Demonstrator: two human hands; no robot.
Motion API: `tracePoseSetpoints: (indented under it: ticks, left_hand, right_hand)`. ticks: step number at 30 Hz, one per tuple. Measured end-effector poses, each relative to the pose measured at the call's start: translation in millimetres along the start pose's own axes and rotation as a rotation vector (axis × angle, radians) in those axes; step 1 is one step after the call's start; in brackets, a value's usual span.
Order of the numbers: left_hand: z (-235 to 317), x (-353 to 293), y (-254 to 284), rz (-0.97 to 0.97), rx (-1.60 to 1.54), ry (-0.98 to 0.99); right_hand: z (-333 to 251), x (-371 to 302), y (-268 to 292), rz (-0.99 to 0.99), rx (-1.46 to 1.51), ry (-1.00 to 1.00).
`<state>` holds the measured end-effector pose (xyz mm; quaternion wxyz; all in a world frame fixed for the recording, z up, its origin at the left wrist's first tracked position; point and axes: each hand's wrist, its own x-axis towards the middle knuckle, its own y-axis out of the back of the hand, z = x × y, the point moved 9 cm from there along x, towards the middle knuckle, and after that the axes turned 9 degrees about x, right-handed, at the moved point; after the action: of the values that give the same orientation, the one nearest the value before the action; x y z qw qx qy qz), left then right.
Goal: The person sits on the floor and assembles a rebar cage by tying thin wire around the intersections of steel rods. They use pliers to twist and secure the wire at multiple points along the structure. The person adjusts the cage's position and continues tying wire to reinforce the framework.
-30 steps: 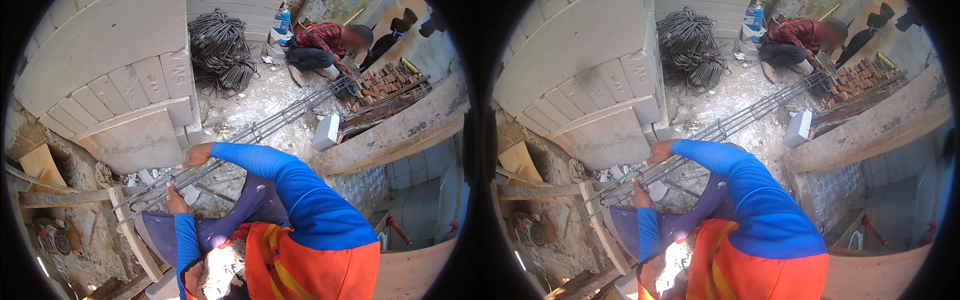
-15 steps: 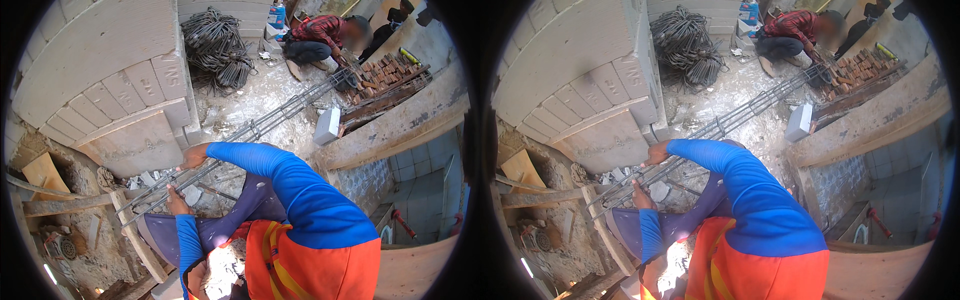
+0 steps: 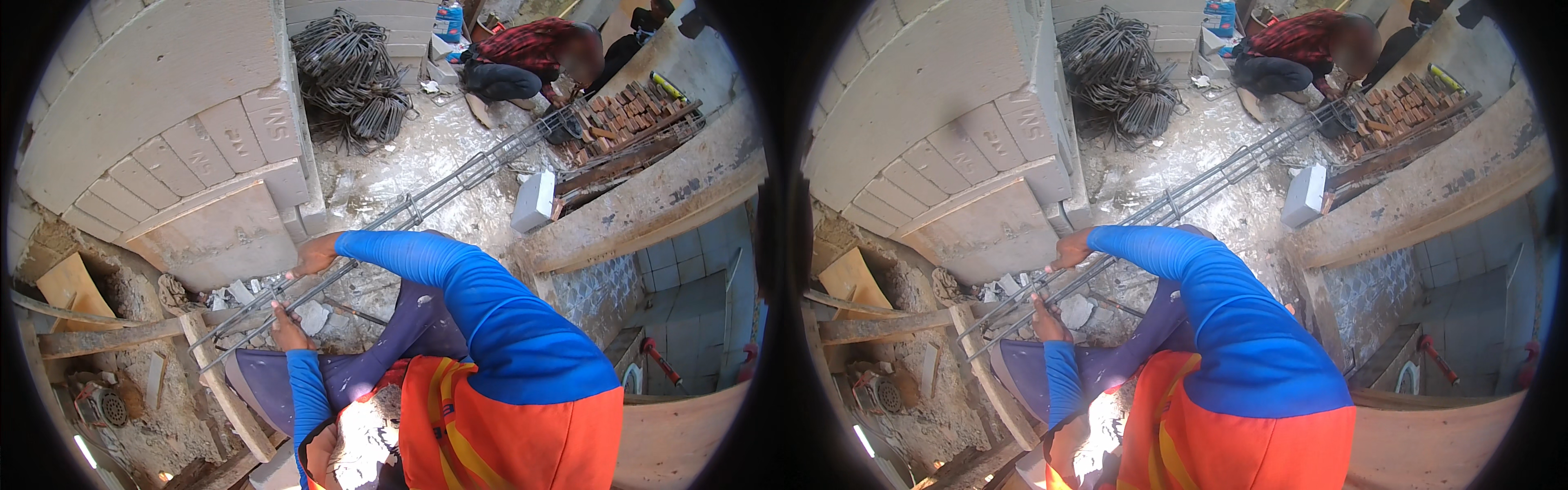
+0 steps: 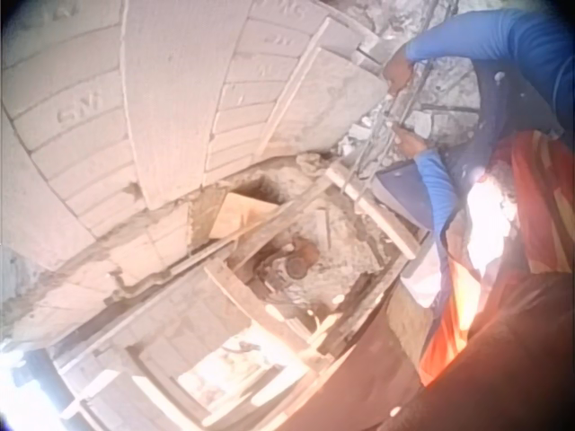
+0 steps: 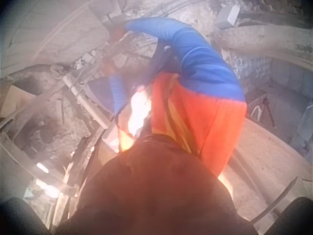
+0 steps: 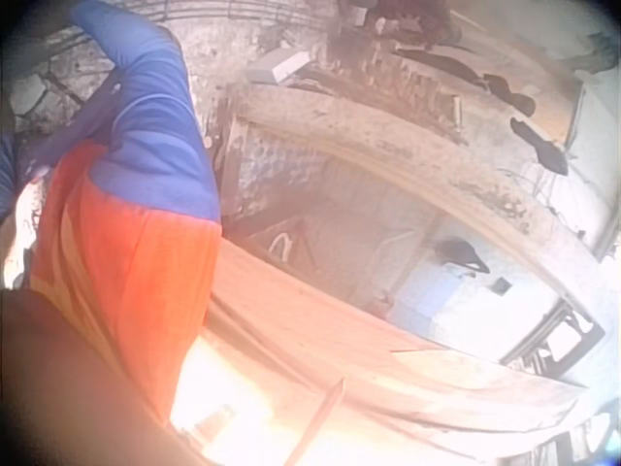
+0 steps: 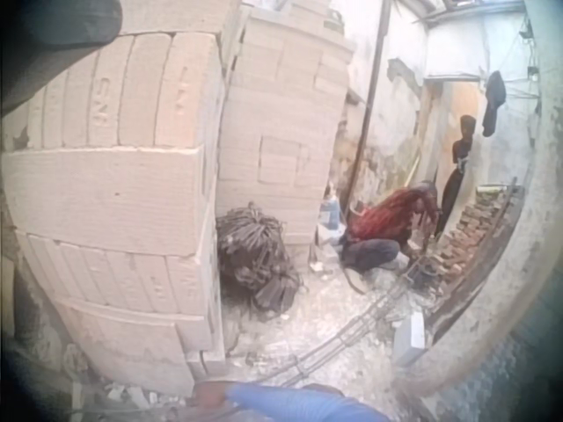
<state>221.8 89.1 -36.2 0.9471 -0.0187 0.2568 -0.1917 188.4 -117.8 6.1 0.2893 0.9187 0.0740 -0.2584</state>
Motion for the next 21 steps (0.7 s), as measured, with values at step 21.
tracePoseSetpoints:
  ticks: [21]
  left_hand:
    - [-2.0,4.0,1.5,0.007,0.028,0.047]
  right_hand:
    - [-1.4,4.1,2.1,0.041,-0.002,0.042]
